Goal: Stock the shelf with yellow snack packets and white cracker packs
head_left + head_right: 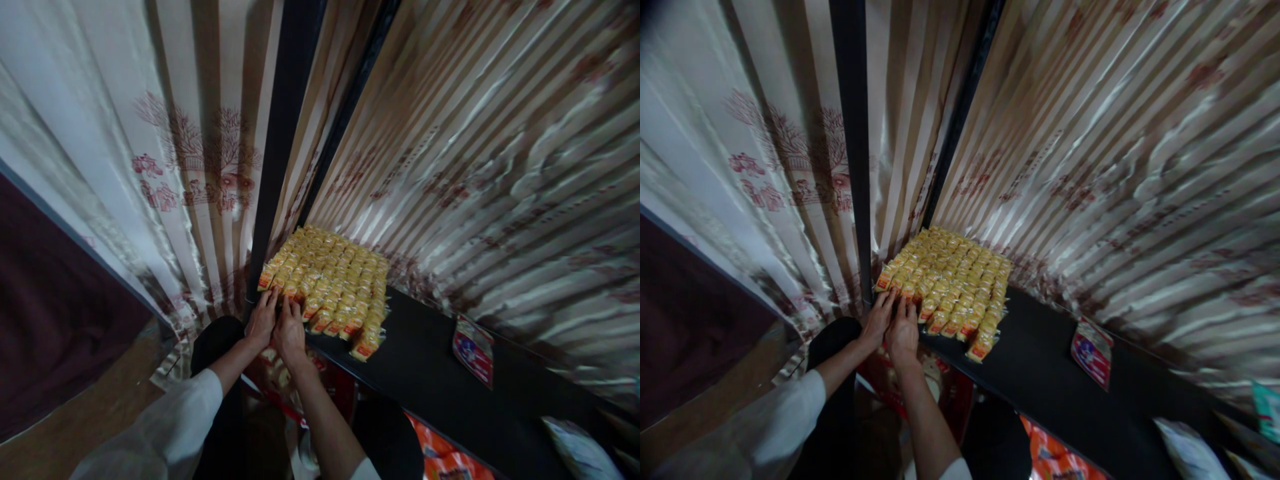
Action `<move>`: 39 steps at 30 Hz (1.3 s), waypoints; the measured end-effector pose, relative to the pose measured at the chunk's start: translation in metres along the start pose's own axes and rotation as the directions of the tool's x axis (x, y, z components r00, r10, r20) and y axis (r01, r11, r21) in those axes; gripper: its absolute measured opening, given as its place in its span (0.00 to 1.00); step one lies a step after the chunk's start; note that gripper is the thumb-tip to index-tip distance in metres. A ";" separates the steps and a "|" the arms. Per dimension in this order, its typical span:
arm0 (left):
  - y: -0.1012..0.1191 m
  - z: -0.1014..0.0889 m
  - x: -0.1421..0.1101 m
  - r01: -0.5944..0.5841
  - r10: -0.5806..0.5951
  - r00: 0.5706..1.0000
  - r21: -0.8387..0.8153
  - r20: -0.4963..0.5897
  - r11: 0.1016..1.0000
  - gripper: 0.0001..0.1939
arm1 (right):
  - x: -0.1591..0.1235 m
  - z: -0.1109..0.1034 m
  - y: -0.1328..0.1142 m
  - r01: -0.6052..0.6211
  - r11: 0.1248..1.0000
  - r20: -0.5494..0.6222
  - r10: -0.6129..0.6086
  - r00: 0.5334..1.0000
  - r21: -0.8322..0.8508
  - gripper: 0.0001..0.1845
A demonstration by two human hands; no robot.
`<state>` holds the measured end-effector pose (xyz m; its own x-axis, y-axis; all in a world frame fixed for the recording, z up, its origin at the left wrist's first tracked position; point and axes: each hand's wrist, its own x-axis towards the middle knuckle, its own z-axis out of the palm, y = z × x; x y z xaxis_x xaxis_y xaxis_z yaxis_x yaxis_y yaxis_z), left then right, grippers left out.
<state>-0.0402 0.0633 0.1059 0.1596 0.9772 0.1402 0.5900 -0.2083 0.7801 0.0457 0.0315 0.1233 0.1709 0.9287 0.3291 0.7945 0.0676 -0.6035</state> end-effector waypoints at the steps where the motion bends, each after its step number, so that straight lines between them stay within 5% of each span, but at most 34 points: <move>1: 0.001 0.000 -0.001 0.007 -0.007 1.000 -0.007 0.000 1.000 0.29 | 0.000 0.000 -0.001 -0.007 1.000 0.007 0.007 1.000 0.001 0.30; 10: 0.005 -0.005 -0.006 -0.007 0.009 0.999 -0.032 0.040 0.999 0.29 | 0.005 0.000 -0.004 -0.051 0.997 0.050 0.048 0.998 0.063 0.30; 15: 0.007 -0.005 -0.022 -0.062 0.061 0.998 -0.022 -0.023 0.998 0.25 | -0.007 -0.017 -0.007 0.030 0.988 0.031 -0.035 0.999 0.151 0.28; 19: 0.016 0.002 -0.041 -0.221 0.222 0.975 0.031 -0.014 0.975 0.22 | -0.038 -0.043 0.002 0.054 0.980 -0.076 -0.040 0.996 0.190 0.25; 24: 0.037 0.022 -0.055 -0.380 0.379 0.925 0.080 0.030 0.921 0.22 | -0.073 -0.066 0.036 -0.036 0.999 -0.279 0.034 0.960 -0.003 0.22; 30: 0.044 0.046 -0.043 -0.431 0.432 0.902 0.117 0.017 0.895 0.22 | -0.069 -0.069 0.065 -0.033 0.995 -0.223 0.010 0.975 -0.098 0.27; 39: 0.043 0.054 -0.033 -0.447 0.444 0.894 0.118 0.056 0.887 0.22 | -0.059 -0.073 0.071 -0.087 0.993 -0.195 0.069 0.978 -0.083 0.31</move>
<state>0.0225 0.0198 0.1017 0.4488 0.7792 0.4375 0.5453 -0.6266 0.5567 0.1340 -0.0448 0.1140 0.3356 0.8425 0.4215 0.8221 -0.0435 -0.5676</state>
